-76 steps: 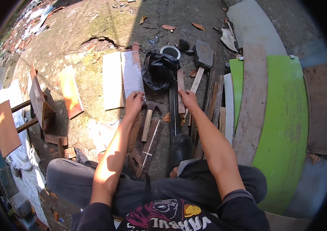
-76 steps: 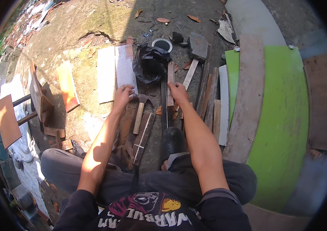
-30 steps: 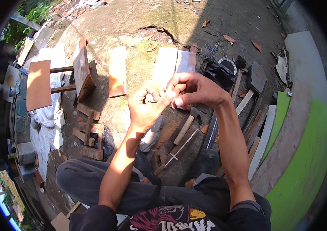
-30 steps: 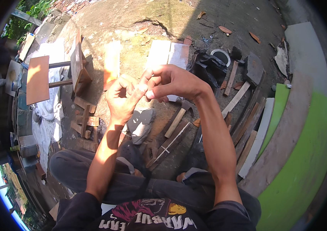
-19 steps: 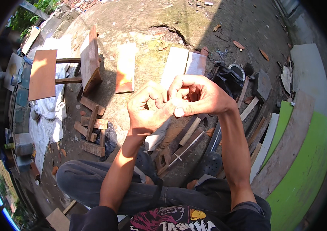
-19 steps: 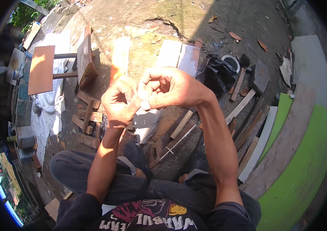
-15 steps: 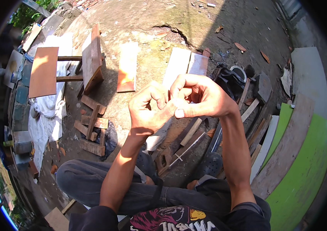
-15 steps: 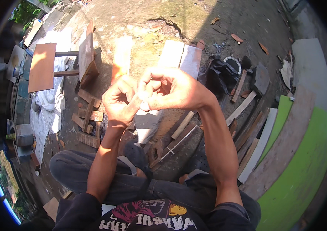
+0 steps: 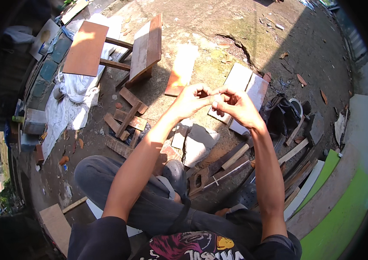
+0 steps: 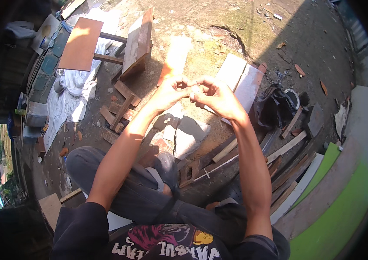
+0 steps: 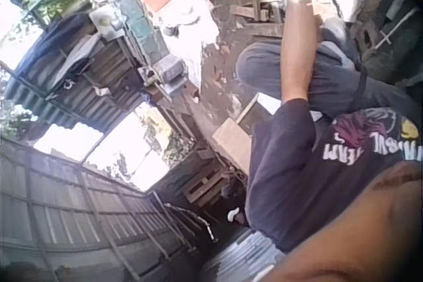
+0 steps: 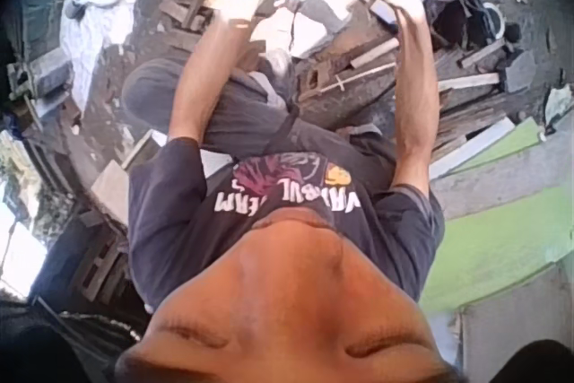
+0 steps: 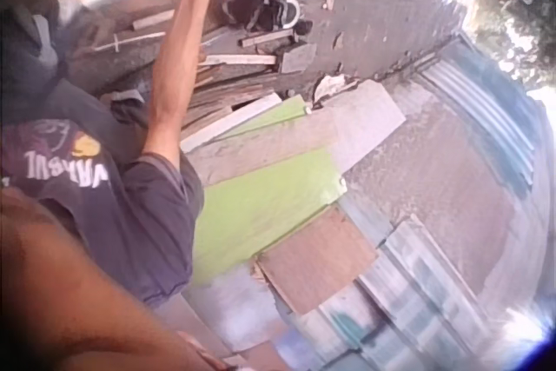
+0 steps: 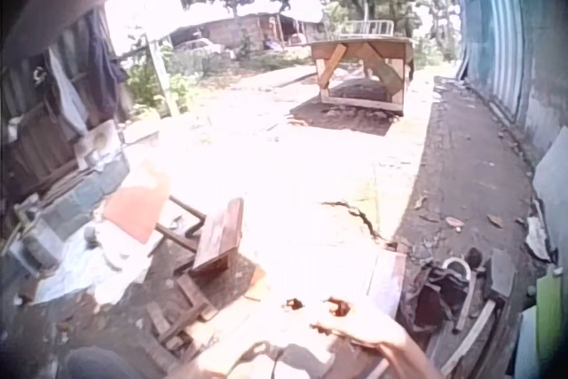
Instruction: The person assembles a small wooden stool by hand, aligning legs and seat pieces, inserting nails, and hammering them into place. The person repeatedly adjusts the components and uses a hammer to secure the joints.
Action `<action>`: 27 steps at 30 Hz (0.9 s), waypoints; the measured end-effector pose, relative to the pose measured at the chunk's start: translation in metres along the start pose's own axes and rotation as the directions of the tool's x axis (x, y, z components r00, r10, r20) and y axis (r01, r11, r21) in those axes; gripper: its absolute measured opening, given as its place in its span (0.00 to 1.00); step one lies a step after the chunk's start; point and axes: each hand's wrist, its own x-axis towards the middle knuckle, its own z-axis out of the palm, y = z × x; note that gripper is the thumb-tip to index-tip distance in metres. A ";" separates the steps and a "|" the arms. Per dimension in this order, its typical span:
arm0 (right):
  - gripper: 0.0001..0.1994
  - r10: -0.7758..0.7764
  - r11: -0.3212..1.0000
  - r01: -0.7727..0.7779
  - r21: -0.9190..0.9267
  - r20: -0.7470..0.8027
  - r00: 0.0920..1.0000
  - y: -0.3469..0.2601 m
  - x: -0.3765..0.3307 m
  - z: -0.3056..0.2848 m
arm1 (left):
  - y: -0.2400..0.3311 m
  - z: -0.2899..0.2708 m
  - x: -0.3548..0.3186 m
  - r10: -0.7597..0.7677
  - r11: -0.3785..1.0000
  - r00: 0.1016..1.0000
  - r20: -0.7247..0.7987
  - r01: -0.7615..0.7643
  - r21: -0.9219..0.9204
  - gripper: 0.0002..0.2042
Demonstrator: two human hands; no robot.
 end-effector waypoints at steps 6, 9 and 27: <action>0.11 0.258 0.927 -0.267 -0.263 -0.066 0.964 0.107 0.020 0.017 | -0.105 -0.106 -0.034 -0.346 0.745 0.860 -0.375 0.495 0.447 0.08; 0.07 0.333 0.884 -0.365 -0.293 -0.156 0.930 0.139 0.010 0.022 | -0.150 -0.163 -0.072 -0.277 0.382 0.687 -0.672 0.720 0.579 0.13; 0.14 0.532 0.120 -0.814 -0.568 -0.655 0.536 0.138 -0.068 -0.056 | -0.213 -0.252 -0.131 -0.286 0.034 0.667 -0.688 0.724 0.689 0.24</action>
